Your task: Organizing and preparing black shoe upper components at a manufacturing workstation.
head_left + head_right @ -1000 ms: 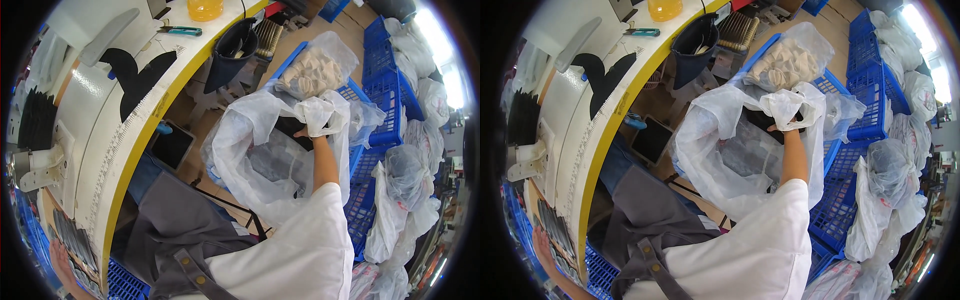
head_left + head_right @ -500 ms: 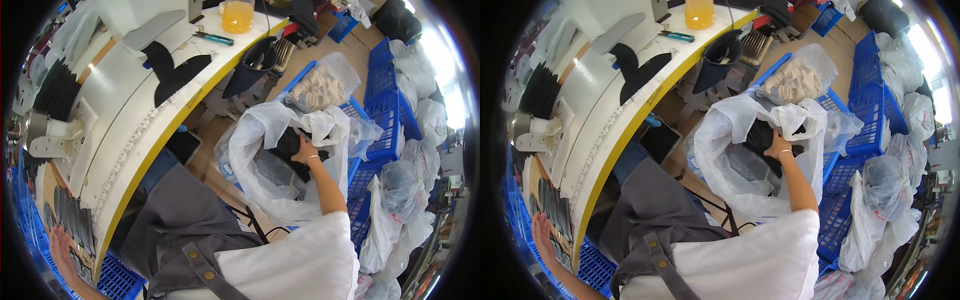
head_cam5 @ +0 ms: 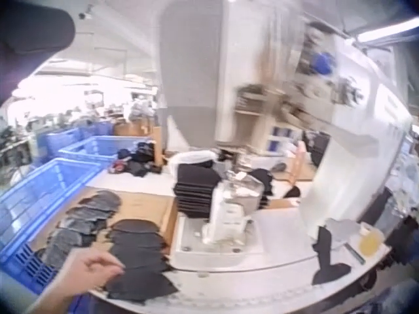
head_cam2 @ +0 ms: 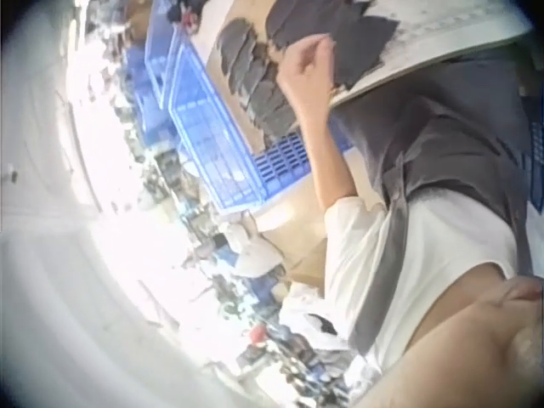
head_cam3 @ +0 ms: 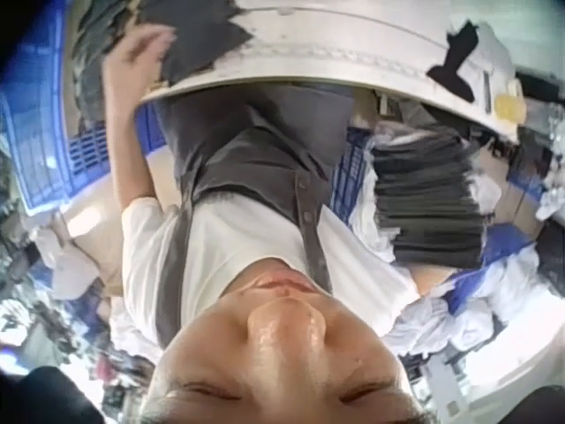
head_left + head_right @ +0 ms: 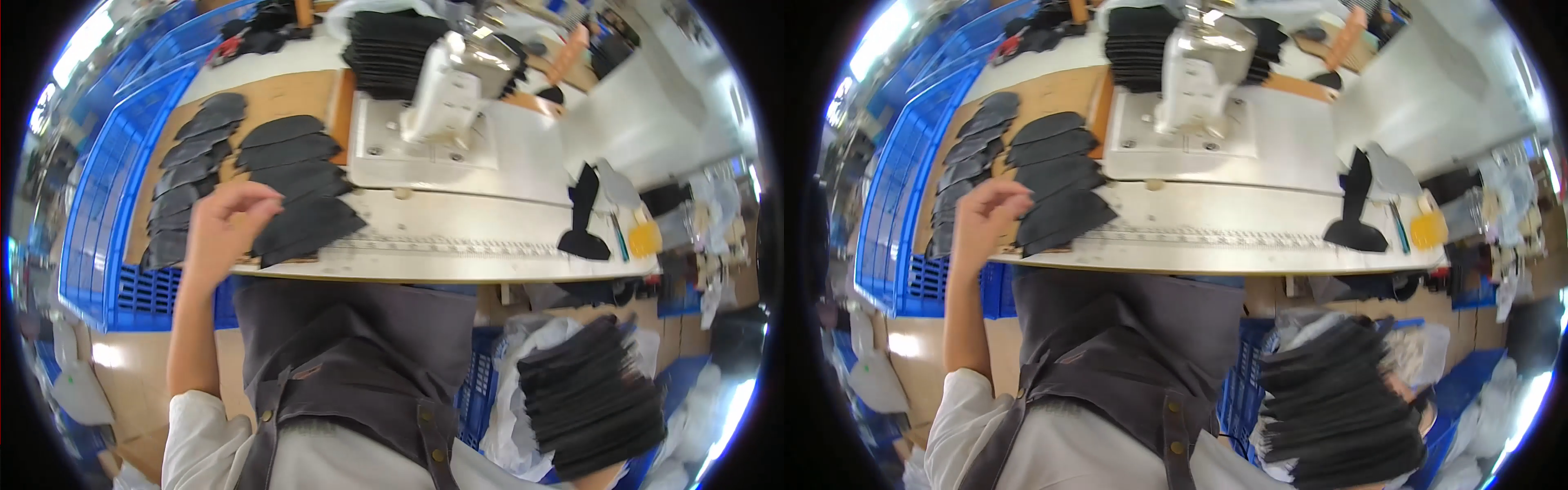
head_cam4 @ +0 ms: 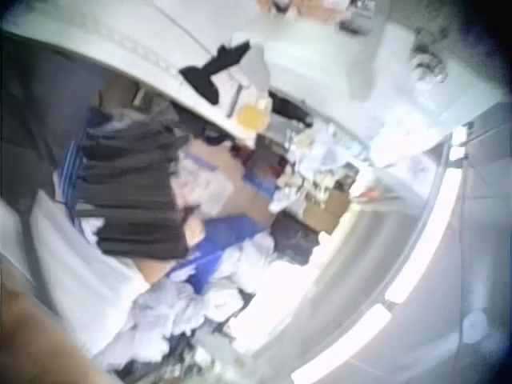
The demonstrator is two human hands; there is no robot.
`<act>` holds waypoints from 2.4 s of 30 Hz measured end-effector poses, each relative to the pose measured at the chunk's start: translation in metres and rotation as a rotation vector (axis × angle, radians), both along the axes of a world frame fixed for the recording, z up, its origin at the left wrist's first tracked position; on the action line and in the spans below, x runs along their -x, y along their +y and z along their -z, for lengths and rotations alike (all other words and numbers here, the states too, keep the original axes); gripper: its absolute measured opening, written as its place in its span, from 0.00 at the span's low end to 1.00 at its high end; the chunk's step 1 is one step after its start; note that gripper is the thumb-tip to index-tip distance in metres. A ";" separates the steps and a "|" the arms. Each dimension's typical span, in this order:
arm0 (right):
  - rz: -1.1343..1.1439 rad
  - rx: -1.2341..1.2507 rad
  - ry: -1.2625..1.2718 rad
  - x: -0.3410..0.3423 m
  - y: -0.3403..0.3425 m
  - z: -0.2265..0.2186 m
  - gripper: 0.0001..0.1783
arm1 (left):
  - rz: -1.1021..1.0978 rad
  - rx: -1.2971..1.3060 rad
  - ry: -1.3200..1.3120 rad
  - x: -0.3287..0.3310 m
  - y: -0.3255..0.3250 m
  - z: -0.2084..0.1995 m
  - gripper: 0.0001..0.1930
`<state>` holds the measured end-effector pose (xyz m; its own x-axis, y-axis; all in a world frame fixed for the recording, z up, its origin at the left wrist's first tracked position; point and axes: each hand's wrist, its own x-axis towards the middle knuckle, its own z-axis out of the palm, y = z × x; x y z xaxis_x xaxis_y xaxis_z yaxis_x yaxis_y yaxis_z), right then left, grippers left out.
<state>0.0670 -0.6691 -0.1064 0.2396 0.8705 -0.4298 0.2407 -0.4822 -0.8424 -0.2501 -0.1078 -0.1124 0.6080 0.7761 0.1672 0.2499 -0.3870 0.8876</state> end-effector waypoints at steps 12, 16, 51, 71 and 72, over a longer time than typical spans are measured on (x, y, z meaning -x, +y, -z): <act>-0.642 0.329 -0.323 -0.065 0.415 -0.094 0.50 | 0.250 -0.837 0.140 -0.042 -0.031 0.041 0.18; -0.584 -0.005 -0.677 -0.033 0.394 -0.108 0.42 | 0.233 -0.898 0.188 -0.033 -0.031 0.045 0.11; -0.074 -0.888 -1.051 0.165 0.404 0.082 0.22 | 0.566 -0.297 0.061 -0.005 0.041 0.005 0.04; 0.013 -0.950 -0.874 0.171 0.420 0.070 0.14 | 0.195 0.136 -0.443 0.082 0.078 -0.017 0.19; 0.036 -0.968 -0.882 0.174 0.422 0.068 0.15 | 0.192 0.133 -0.441 0.079 0.071 -0.020 0.19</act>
